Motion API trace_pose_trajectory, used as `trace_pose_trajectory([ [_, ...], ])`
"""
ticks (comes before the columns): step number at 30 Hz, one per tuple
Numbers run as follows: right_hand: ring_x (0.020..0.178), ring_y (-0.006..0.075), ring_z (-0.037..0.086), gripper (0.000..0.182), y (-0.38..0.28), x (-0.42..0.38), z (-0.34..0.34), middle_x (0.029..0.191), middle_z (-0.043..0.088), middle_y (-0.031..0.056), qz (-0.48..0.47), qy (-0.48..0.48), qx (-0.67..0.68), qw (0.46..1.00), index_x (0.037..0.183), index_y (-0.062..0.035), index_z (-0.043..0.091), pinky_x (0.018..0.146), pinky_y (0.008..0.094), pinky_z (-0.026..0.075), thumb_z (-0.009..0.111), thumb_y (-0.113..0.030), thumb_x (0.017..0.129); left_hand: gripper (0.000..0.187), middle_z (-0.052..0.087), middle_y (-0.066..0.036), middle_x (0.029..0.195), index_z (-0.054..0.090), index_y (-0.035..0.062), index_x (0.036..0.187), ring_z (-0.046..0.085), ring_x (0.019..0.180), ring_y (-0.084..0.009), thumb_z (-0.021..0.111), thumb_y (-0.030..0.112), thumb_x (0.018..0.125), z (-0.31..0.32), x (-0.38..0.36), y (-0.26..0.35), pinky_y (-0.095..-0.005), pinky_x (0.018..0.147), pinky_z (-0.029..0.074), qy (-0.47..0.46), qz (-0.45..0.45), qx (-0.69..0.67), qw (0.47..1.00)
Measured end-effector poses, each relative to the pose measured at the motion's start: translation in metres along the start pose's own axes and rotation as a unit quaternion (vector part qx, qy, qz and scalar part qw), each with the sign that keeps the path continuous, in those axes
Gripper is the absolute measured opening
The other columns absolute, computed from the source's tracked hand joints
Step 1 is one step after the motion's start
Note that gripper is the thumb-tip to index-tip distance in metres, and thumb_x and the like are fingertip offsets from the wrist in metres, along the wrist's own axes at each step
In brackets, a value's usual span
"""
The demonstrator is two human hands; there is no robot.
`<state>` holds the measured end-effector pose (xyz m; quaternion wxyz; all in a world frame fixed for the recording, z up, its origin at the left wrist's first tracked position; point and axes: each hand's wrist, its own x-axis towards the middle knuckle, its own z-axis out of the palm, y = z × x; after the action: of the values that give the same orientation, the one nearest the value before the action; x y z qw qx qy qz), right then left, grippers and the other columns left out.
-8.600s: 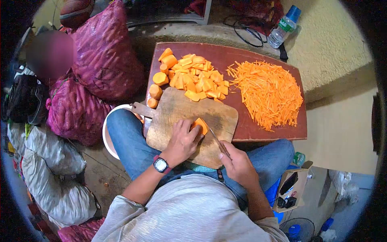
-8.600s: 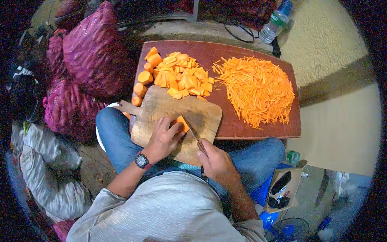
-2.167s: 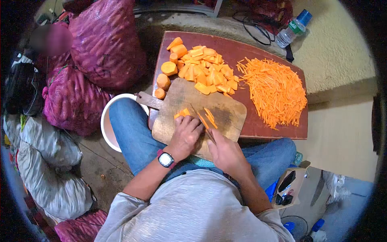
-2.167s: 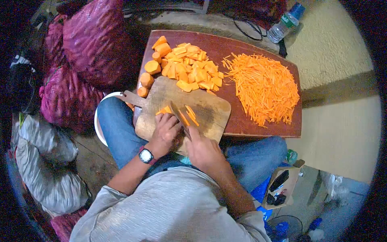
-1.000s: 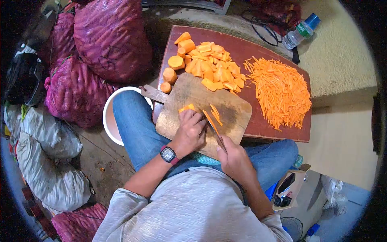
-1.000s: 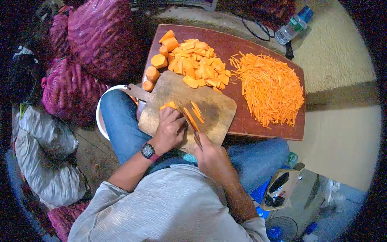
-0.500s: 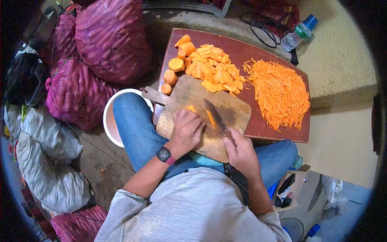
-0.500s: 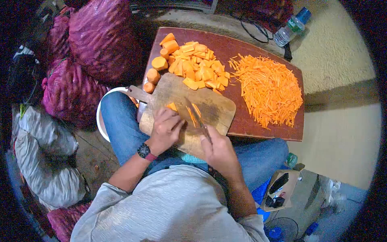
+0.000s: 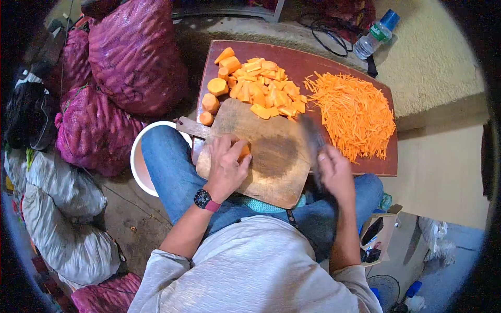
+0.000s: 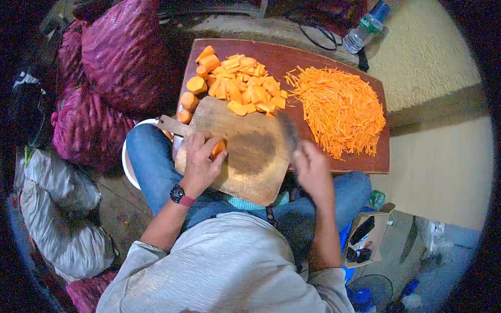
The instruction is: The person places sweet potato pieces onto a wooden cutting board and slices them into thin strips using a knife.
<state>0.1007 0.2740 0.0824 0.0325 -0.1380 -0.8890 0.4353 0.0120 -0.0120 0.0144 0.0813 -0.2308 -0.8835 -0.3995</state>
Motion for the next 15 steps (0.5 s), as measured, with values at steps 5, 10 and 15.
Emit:
trace_pose_trajectory([
  [5, 0.075, 0.0327, 0.07, 0.026, 0.025, 0.018, -0.033, 0.084, 0.069, 0.0222, -0.008, 0.082, -0.076, 0.994, 0.123, 0.0027, 0.067, 0.073, 0.045, 0.055, 0.061, -0.017, 0.107, 0.045, 0.063, -0.019, 0.117, 0.074, 0.0014, 0.12, 0.061, 0.11, -0.0394, 0.085, 0.003, 0.077, 0.004, -0.005, 0.006, -0.0481, 0.096, 0.051, -0.032, 0.03, -0.059, 0.997],
  [10, 0.093, 0.0456, 0.074, 0.03, -0.03, -0.035, 0.006, 0.097, 0.071, 0.0301, -0.015, -0.055, -0.029, 0.998, 0.129, 0.0022, 0.066, 0.081, 0.0482, 0.057, 0.063, -0.016, 0.105, 0.047, 0.063, -0.021, 0.119, 0.072, -0.0006, 0.122, 0.061, 0.111, -0.0412, 0.081, -0.003, 0.076, -0.001, -0.008, 0.015, -0.047, 0.098, 0.052, -0.095, 0.041, -0.081, 0.991],
  [15, 0.096, 0.0478, 0.073, 0.031, -0.048, -0.057, 0.044, 0.101, 0.071, 0.0304, -0.001, -0.132, 0.01, 0.991, 0.131, 0.0004, 0.064, 0.081, 0.0511, 0.057, 0.064, -0.014, 0.104, 0.038, 0.059, -0.022, 0.121, 0.07, -0.003, 0.119, 0.056, 0.115, -0.0448, 0.074, -0.005, 0.081, 0.007, -0.016, 0.011, -0.0487, 0.099, 0.052, -0.088, 0.094, -0.059, 0.99],
])
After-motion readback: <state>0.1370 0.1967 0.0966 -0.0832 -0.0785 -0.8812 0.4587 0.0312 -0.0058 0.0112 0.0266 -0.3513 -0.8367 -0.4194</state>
